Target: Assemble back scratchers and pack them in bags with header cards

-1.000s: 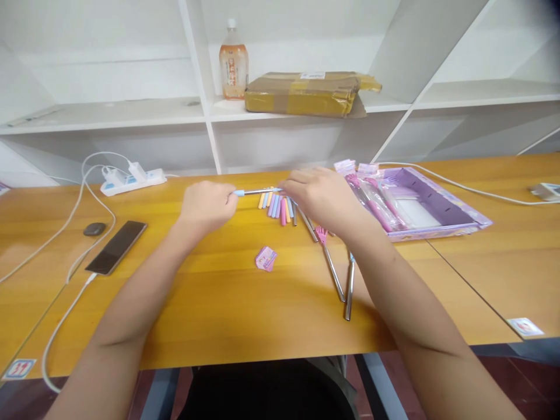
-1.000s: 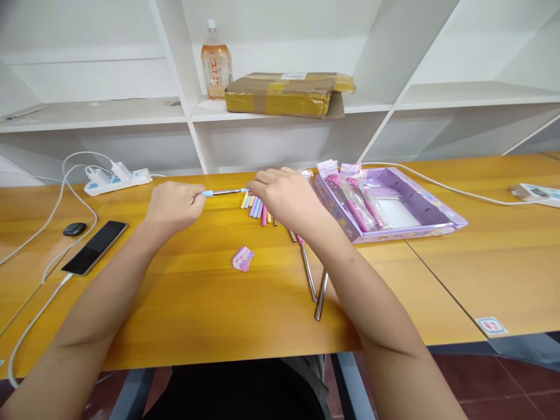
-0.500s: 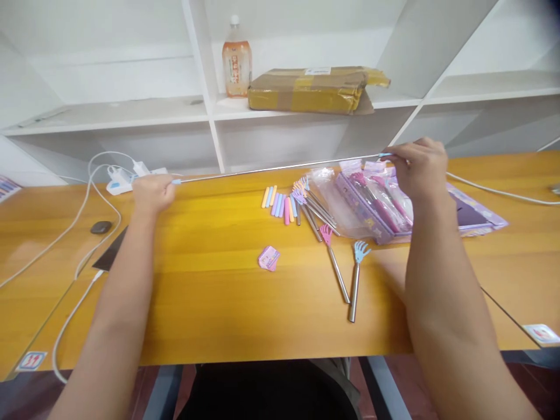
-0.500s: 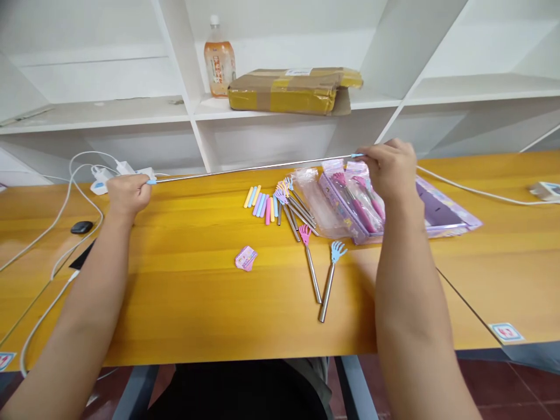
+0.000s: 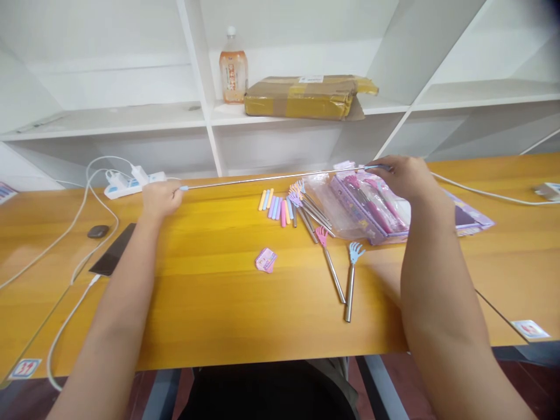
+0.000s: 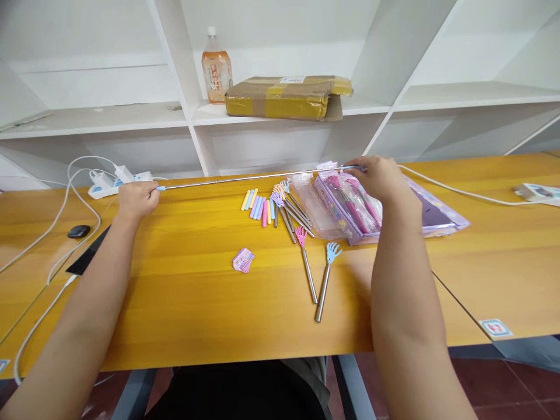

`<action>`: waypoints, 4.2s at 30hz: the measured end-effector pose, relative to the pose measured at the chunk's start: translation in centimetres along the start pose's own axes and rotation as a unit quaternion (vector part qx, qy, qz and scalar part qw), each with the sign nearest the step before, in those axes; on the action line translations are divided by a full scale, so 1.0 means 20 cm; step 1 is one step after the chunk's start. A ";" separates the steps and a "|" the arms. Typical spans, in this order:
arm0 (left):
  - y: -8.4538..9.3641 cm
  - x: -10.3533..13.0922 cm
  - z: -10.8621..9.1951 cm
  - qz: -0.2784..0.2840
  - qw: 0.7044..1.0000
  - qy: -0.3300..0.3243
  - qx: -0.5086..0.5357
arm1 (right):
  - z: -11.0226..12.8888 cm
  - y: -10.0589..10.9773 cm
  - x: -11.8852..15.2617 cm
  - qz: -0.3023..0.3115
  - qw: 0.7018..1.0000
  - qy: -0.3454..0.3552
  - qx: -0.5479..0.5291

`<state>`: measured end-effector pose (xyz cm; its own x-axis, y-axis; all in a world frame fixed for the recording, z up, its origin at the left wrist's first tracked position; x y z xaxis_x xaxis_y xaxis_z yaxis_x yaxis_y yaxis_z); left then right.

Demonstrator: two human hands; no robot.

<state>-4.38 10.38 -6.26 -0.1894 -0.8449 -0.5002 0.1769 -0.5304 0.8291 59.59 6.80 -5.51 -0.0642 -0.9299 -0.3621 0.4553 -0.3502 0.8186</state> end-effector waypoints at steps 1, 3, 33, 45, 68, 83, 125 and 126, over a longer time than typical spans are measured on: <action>0.00 0.00 0.00 0.005 1.000 0.004 0.001 | 0.00 0.00 0.00 -0.007 1.000 0.003 -0.005; 0.00 0.00 -0.01 0.013 1.000 0.010 0.005 | 0.01 0.01 0.00 -0.028 0.999 0.022 -0.013; 0.29 0.10 -0.78 0.135 0.988 -0.040 0.062 | 0.98 -0.26 0.23 0.033 0.943 0.330 0.021; 0.45 0.15 -0.85 0.134 0.986 -0.062 0.083 | 1.28 -0.25 0.45 0.039 0.928 0.362 0.082; 0.21 0.08 -0.71 0.198 0.952 -0.003 0.234 | 0.21 -0.56 0.05 0.247 0.945 -0.129 0.174; 0.17 0.10 -0.88 0.206 0.854 -0.084 0.471 | 0.80 -0.28 0.15 0.020 0.992 0.066 -0.106; 0.38 0.01 -0.58 -0.035 0.567 0.188 0.801 | 1.20 -0.11 0.47 0.203 0.925 0.291 -0.134; 0.38 0.01 -0.57 -0.034 0.563 0.190 0.804 | 1.21 -0.12 0.47 0.207 0.923 0.301 -0.120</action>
<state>7.99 5.34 -2.91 0.1317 -0.9417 -0.3095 -0.9785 -0.0735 -0.1929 36.40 -3.88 -0.20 0.6318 -0.7221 -0.2817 0.5179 0.1230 0.8465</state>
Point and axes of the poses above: each hand's wrist, its own x-axis away from the middle knuckle, its own y-axis out of the back of the hand, z = x × y, the point moved 5 cm from there along -x, towards the middle knuckle, and after that the axes turned 11 degrees about -x, right-handed, at the moved point
